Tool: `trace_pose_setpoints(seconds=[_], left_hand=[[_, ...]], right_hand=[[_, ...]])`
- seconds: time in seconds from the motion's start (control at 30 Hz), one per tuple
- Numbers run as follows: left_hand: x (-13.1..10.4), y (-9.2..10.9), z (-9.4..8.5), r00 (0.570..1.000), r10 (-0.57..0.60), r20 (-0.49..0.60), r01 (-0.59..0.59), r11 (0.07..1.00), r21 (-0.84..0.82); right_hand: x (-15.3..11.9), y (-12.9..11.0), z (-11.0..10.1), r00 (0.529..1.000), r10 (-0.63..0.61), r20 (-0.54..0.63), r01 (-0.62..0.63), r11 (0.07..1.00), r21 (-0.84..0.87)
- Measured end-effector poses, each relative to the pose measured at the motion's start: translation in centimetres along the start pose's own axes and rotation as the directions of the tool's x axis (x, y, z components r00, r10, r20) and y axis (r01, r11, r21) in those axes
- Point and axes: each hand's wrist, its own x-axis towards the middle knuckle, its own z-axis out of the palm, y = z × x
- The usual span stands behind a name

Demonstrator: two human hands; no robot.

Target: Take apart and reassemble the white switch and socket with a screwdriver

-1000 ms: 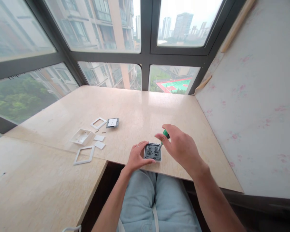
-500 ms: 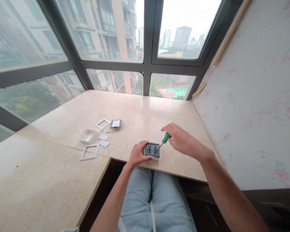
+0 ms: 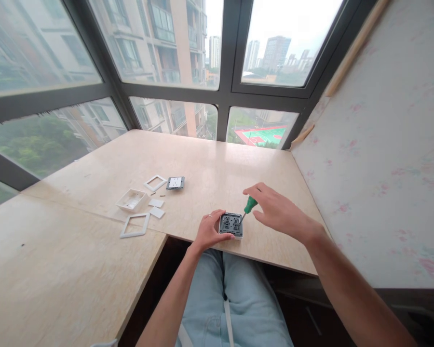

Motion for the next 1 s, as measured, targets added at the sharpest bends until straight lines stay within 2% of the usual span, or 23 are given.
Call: trace_pose_setpoints(seconds=[0.03,0.1,0.2,0.3,0.37,0.43,0.5,0.57,0.63,0.73,0.8,0.9,0.97,1.0], left_hand=[[0.0,0.0,0.0,1.0,0.0,0.001,0.0,1.0,-0.002],[0.0,0.1,-0.1,1.0,-0.001,0.002,0.001,1.0,-0.005],[0.0,0.2,-0.2,1.0,0.0,0.005,0.0,1.0,-0.008],[0.0,0.3,-0.2,1.0,0.001,0.009,-0.001,1.0,-0.011],[-0.1,0.3,-0.2,1.0,-0.004,0.01,0.004,1.0,-0.014],[-0.1,0.3,-0.2,1.0,-0.005,0.011,0.006,1.0,-0.019],[-0.1,0.2,-0.2,1.0,-0.002,0.01,0.002,1.0,-0.02],[-0.1,0.2,-0.2,1.0,0.003,0.01,-0.003,1.0,-0.019],[0.0,0.2,-0.2,1.0,0.003,0.014,-0.002,1.0,-0.019],[0.0,0.2,-0.2,1.0,-0.003,0.015,0.004,1.0,-0.023],[0.0,0.3,-0.2,1.0,-0.003,0.018,0.004,1.0,-0.025],[-0.1,0.3,-0.2,1.0,-0.005,0.022,0.005,1.0,-0.023],[-0.1,0.2,-0.2,1.0,-0.005,0.022,0.005,1.0,-0.018],[-0.1,0.2,-0.2,1.0,-0.004,0.021,0.004,1.0,-0.016]], right_hand=[[-0.2,0.5,0.1,0.997,-0.072,-0.004,0.072,0.995,0.068],[-0.4,0.9,0.3,0.995,-0.093,-0.023,0.095,0.986,0.134],[0.3,0.1,0.5,0.998,0.055,-0.026,-0.053,0.997,0.064],[1.5,-1.3,0.2,0.973,0.232,-0.007,-0.23,0.959,-0.166],[1.9,-1.8,-0.2,0.958,0.286,0.007,-0.275,0.925,-0.263],[1.8,-1.5,-0.7,0.976,0.209,0.058,-0.195,0.962,-0.192],[1.4,-0.7,-1.0,0.994,0.031,0.103,-0.029,0.999,-0.022],[1.0,0.1,-1.0,0.99,-0.099,0.104,0.087,0.99,0.109],[0.8,0.4,-0.6,0.993,-0.087,0.073,0.077,0.987,0.138],[1.0,-0.1,0.1,1.0,0.015,-0.01,-0.014,0.997,0.079],[1.4,-0.7,0.4,0.995,0.093,-0.038,-0.095,0.995,-0.037],[1.9,-1.4,0.3,0.978,0.209,-0.011,-0.204,0.944,-0.258],[1.8,-1.3,-0.1,0.984,0.176,0.018,-0.164,0.946,-0.281],[1.6,-1.1,-0.3,0.994,0.103,0.04,-0.091,0.968,-0.233]])
